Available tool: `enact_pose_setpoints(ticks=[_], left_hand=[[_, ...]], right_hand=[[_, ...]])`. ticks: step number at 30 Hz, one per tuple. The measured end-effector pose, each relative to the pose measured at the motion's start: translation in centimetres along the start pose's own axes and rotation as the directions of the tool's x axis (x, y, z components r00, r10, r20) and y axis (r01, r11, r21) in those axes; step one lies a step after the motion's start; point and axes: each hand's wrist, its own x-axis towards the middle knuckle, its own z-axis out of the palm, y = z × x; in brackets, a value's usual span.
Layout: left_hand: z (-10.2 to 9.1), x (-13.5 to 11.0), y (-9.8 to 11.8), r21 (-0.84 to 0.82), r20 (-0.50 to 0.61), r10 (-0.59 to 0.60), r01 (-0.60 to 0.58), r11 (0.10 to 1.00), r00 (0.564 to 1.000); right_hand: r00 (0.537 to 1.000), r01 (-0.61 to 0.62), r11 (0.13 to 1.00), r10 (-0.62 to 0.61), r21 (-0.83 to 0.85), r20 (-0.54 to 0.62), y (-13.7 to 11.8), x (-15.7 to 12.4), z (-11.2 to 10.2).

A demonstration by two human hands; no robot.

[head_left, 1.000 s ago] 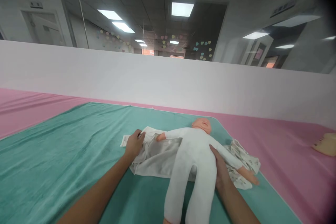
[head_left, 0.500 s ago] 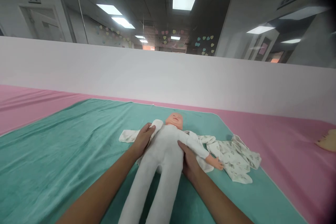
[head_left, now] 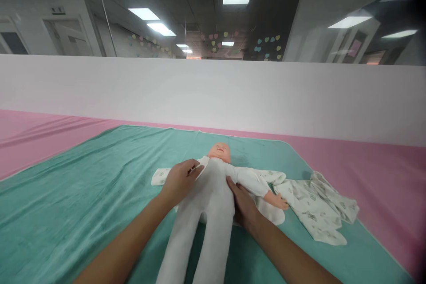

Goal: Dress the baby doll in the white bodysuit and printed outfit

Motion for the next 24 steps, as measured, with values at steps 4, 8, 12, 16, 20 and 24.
enact_pose_setpoints(ticks=[4,8,12,16,20,24], left_hand=[[-1.0,0.5,-0.3,0.109,-0.001,-0.130,0.129,0.986,0.992],[-1.7,0.3,0.8,-0.250,0.237,-0.273,0.330,0.910,0.933],[-1.7,-0.9,2.2,-0.422,0.244,-0.142,0.237,0.875,0.959],[0.0,-1.5,1.8,0.065,-0.036,0.006,-0.004,0.998,0.999],[1.7,-1.5,0.9,0.358,0.008,0.127,-0.122,0.926,0.992],[2.1,-1.6,0.4,0.319,0.059,0.134,-0.146,0.936,0.989]], right_hand=[[0.999,0.021,0.998,-0.023,0.053,0.034,0.3,0.2,-0.5],[1.000,0.017,0.999,-0.017,0.044,-0.009,0.5,0.5,-0.9],[0.999,0.029,0.999,-0.030,0.035,0.035,0.5,0.5,-0.8],[0.997,0.043,0.998,-0.045,0.041,0.062,0.4,0.3,-0.8],[0.997,0.036,0.998,-0.039,0.046,0.071,0.4,0.1,-0.7],[0.994,0.065,0.996,-0.070,0.063,0.081,0.8,0.5,-0.8]])
